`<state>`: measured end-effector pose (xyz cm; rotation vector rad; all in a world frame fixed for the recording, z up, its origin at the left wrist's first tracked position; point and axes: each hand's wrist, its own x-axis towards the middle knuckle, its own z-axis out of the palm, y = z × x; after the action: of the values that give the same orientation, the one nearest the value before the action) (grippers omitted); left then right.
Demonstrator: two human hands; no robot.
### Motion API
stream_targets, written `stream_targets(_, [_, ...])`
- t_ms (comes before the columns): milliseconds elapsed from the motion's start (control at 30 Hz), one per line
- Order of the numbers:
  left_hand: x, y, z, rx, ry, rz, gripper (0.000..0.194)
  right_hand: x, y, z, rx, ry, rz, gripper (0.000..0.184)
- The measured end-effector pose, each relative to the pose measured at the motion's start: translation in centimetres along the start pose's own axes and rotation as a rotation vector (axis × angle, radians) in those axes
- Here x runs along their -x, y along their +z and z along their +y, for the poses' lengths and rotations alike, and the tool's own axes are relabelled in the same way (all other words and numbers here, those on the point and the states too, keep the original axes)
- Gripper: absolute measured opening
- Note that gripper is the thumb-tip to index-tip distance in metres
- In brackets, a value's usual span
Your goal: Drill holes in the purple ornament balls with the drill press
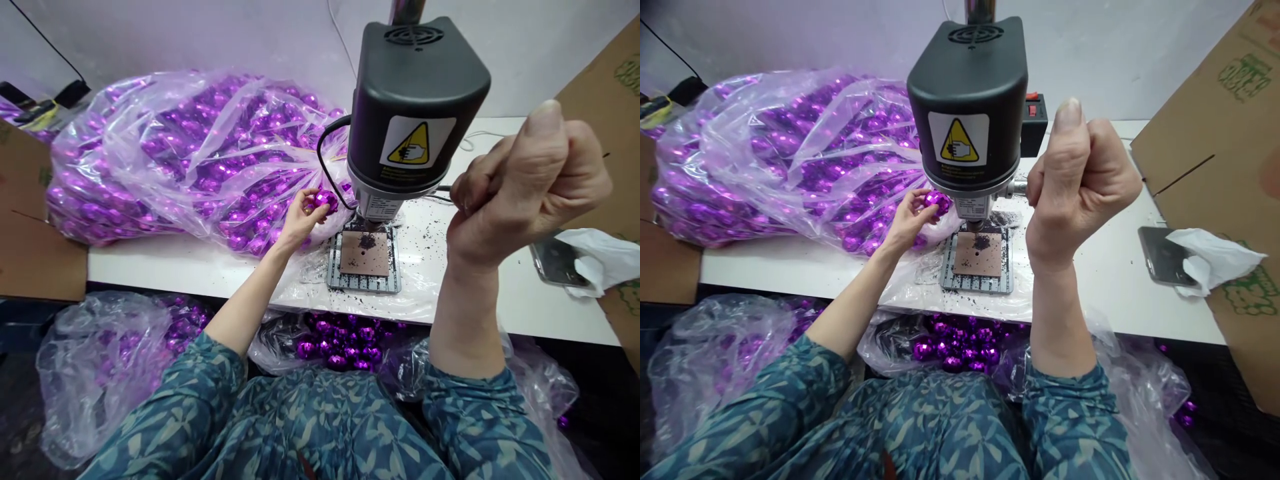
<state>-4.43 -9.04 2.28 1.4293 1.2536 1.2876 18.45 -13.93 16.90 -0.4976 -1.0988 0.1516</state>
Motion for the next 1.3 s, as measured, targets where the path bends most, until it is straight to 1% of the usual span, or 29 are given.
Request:
stream_targets(67, [1.2,-0.2,0.4,0.247,-0.135,-0.120,0.037,0.0,0.0,0.0,0.006,0.004,0.011,0.055])
stream_targets(100, [1.8,-0.1,0.5,0.328,-0.183,-0.174,0.037,0.0,0.1,0.0,0.006,0.005,0.015,0.054])
stream_targets(133, [2.2,0.1,0.4,0.381,-0.214,-0.216,0.038,0.0,0.1,0.0,0.004,0.008,0.015,0.054])
stream_targets(200, [3.0,0.9,0.1,0.418,-0.226,-0.253,0.040,0.0,0.1,-0.1,-0.005,0.009,0.009,0.054])
stream_targets(267, [3.5,1.8,-0.6,0.410,-0.196,-0.255,0.042,0.0,0.1,-0.2,-0.013,0.013,0.000,0.053])
stream_targets(433, [4.3,3.8,-2.1,0.293,-0.003,-0.261,0.052,0.1,0.1,-0.6,0.003,0.043,-0.004,0.052])
stream_targets(500, [4.5,4.3,-2.5,0.245,0.029,-0.271,0.056,0.1,0.1,-0.7,0.030,0.042,-0.016,0.053])
stream_targets(633, [4.6,4.9,-3.2,0.186,0.009,-0.316,0.061,0.2,0.1,-0.7,0.041,0.031,-0.020,0.052])
stream_targets(767, [4.7,5.3,-3.7,0.129,0.071,-0.344,0.062,0.3,0.1,-0.5,-0.003,0.012,-0.022,0.049])
stream_targets(867, [5.1,5.5,-3.8,0.028,0.168,-0.326,0.061,0.3,0.1,-0.5,-0.007,0.021,-0.020,0.049])
stream_targets(967, [5.6,5.8,-3.8,-0.104,0.312,-0.291,0.055,0.4,0.0,-0.5,-0.011,0.032,-0.019,0.050])
stream_targets(1033, [6.0,5.9,-3.8,-0.164,0.390,-0.297,0.052,0.4,0.0,-0.5,-0.022,0.022,-0.019,0.050])
stream_targets(1067, [6.1,6.1,-3.8,-0.182,0.407,-0.301,0.051,0.5,0.0,-0.5,-0.023,0.014,-0.019,0.049])
stream_targets(1133, [6.4,6.3,-3.7,-0.187,0.396,-0.297,0.050,0.6,0.0,-0.4,-0.016,-0.005,-0.013,0.048])
stream_targets(1233, [6.7,6.8,-3.6,-0.121,0.320,-0.282,0.050,0.7,-0.1,-0.4,-0.020,-0.023,-0.009,0.048])
stream_targets(1300, [6.8,7.0,-3.5,-0.059,0.265,-0.277,0.053,0.9,-0.1,-0.4,-0.009,-0.024,-0.008,0.051])
